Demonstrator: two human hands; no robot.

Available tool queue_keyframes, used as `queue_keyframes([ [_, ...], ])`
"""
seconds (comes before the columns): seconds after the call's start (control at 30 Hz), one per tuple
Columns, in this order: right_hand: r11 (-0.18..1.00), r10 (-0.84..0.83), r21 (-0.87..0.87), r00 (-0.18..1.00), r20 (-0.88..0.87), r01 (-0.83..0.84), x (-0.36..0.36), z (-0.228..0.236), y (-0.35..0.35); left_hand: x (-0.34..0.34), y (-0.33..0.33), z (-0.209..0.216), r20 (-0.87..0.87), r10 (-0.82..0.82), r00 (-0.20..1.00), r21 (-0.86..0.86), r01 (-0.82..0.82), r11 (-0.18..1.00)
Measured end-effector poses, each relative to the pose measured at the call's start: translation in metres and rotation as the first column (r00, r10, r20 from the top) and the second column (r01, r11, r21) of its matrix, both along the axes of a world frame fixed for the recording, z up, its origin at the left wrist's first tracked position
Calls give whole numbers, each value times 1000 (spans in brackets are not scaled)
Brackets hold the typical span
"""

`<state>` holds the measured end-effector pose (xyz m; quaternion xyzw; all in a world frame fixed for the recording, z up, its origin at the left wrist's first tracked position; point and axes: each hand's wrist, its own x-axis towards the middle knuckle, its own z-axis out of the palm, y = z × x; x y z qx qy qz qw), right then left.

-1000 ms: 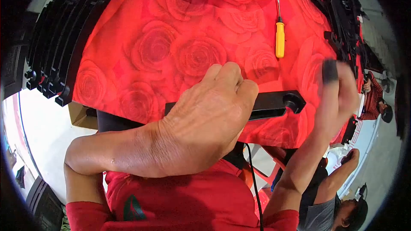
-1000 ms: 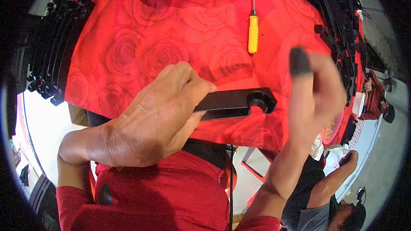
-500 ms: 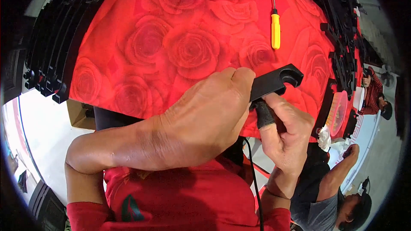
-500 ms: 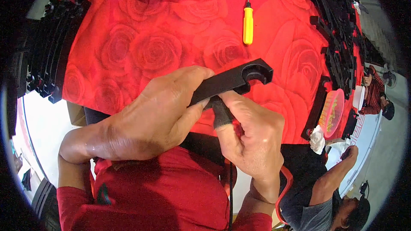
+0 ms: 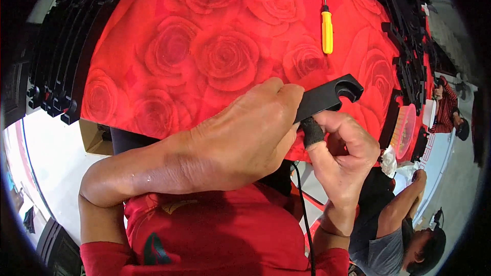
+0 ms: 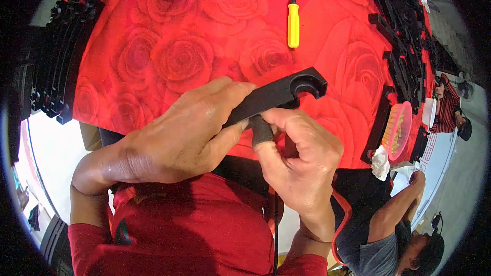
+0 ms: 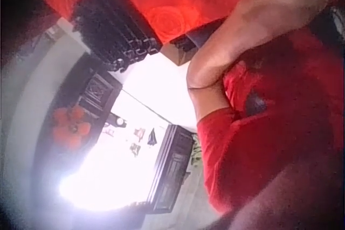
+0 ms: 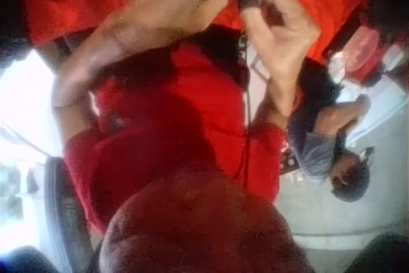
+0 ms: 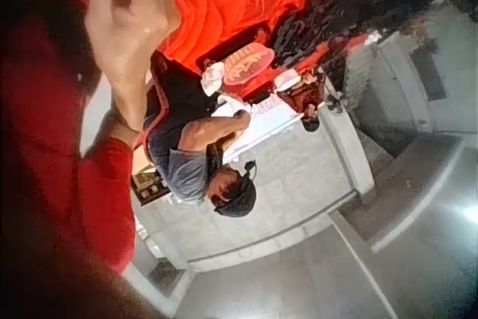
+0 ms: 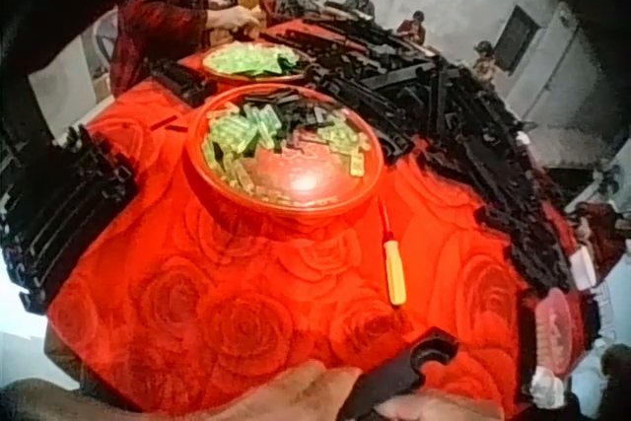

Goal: The person applies adhesive foam strips onto a black plastic component by hand and presses them into place using a yellow-handled screwdriver.

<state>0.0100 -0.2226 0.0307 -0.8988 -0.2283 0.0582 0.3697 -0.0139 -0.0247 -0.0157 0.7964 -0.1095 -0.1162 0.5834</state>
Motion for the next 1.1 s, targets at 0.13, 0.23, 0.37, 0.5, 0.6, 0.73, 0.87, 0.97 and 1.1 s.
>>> queue_keyframes([
  [0.13,992,59,-116,990,125,-45,-1,3,3,-3,1,3,35,-17,999,34,16,999],
  [0.23,985,91,-160,987,131,-70,-2,9,2,-6,-3,1,-33,-44,998,21,44,999],
  [0.37,985,105,-154,984,145,-82,2,7,4,-9,-6,-1,7,-18,1000,66,18,998],
  [0.5,998,-15,-53,999,30,17,-1,8,3,-5,-12,2,36,-1,999,95,-2,995],
  [0.6,987,-140,50,974,-177,151,-4,12,2,-3,-10,3,16,-5,1000,73,4,997],
  [0.73,941,-205,175,897,-391,291,-1,19,-1,0,-8,7,37,-5,999,39,4,999],
  [0.87,917,-153,242,838,-524,318,8,21,-12,5,-8,12,27,-24,999,27,23,999],
  [0.97,911,-137,249,810,-570,330,11,16,-18,9,-9,11,42,-26,999,55,23,998],
  [1.1,902,-86,292,794,-602,319,12,11,-20,11,-5,12,-10,-57,998,66,57,996],
])
